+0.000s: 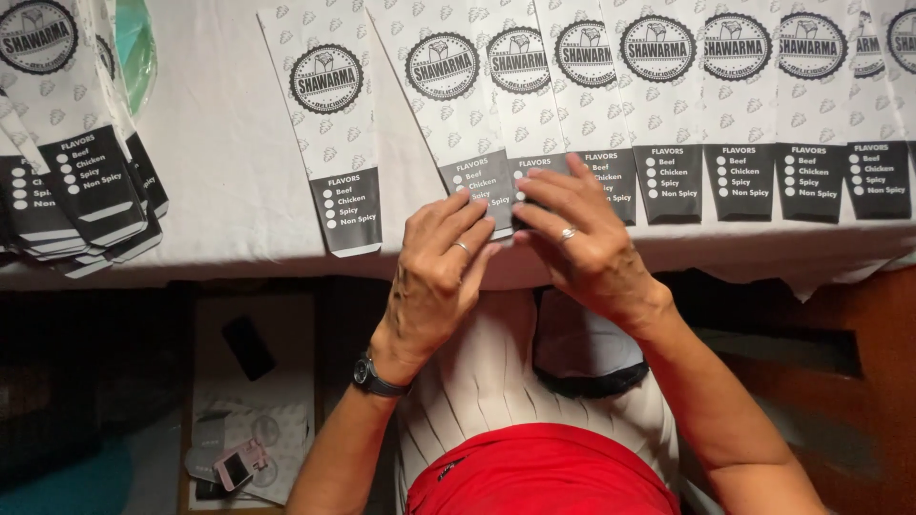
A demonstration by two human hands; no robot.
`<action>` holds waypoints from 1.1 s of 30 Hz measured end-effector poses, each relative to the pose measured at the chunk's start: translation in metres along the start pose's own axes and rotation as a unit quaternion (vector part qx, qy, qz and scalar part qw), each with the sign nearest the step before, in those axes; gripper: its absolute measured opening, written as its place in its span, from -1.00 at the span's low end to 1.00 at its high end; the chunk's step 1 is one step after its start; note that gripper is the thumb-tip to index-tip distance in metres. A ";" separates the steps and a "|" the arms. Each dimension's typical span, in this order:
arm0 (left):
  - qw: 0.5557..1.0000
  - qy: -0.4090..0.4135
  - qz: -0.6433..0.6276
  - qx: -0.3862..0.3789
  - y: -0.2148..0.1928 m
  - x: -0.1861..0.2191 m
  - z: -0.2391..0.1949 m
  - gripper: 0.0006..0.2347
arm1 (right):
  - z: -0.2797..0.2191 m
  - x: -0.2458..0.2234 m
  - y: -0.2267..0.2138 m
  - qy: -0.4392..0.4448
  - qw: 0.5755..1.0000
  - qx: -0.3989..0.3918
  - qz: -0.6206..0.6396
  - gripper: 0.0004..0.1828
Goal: Folding the flaps of paper shawarma packaging and applying glue to the edges to prepare them for assembly.
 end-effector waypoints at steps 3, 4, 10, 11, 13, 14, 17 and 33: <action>1.000 0.022 0.019 0.001 0.003 -0.005 -0.007 -0.85 | 0.001 -0.008 0.010 -0.020 0.999 -0.022 0.027 -0.83; 1.000 0.025 0.010 -0.002 0.000 -0.006 -0.007 -0.86 | 0.002 -0.011 0.013 -0.032 0.998 -0.028 0.034 -0.87; 0.999 0.026 -0.018 -0.010 -0.010 -0.012 -0.006 -0.87 | 0.002 -0.016 0.017 -0.056 0.997 -0.025 0.042 -0.92; 0.999 0.026 -0.023 -0.006 -0.010 -0.013 -0.006 -0.88 | 0.001 -0.015 0.017 -0.061 0.997 -0.022 0.043 -0.93; 0.999 0.024 -0.032 -0.010 -0.014 -0.012 -0.006 -0.87 | 0.001 -0.017 0.018 -0.062 0.997 -0.021 0.039 -0.94; 0.999 0.023 -0.039 -0.014 -0.015 -0.012 -0.005 -0.87 | 0.001 -0.017 0.019 -0.063 0.997 -0.019 0.036 -0.95; 0.999 0.031 -0.034 0.001 -0.015 -0.011 -0.007 -0.85 | 0.003 -0.018 0.018 -0.069 0.996 -0.013 0.047 -0.93; 0.989 -0.107 -0.093 0.051 -0.007 -0.022 -0.006 -0.94 | 0.010 0.006 0.018 0.117 0.982 -0.006 0.150 -0.94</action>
Point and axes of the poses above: each hand's wrist, its own z-axis towards the middle knuckle, its own y-axis out of the palm, x = y × z, the point moved 7 cm from there along z, towards the middle knuckle, and after that the axes turned 5 degrees about z, right-handed, at the moved point
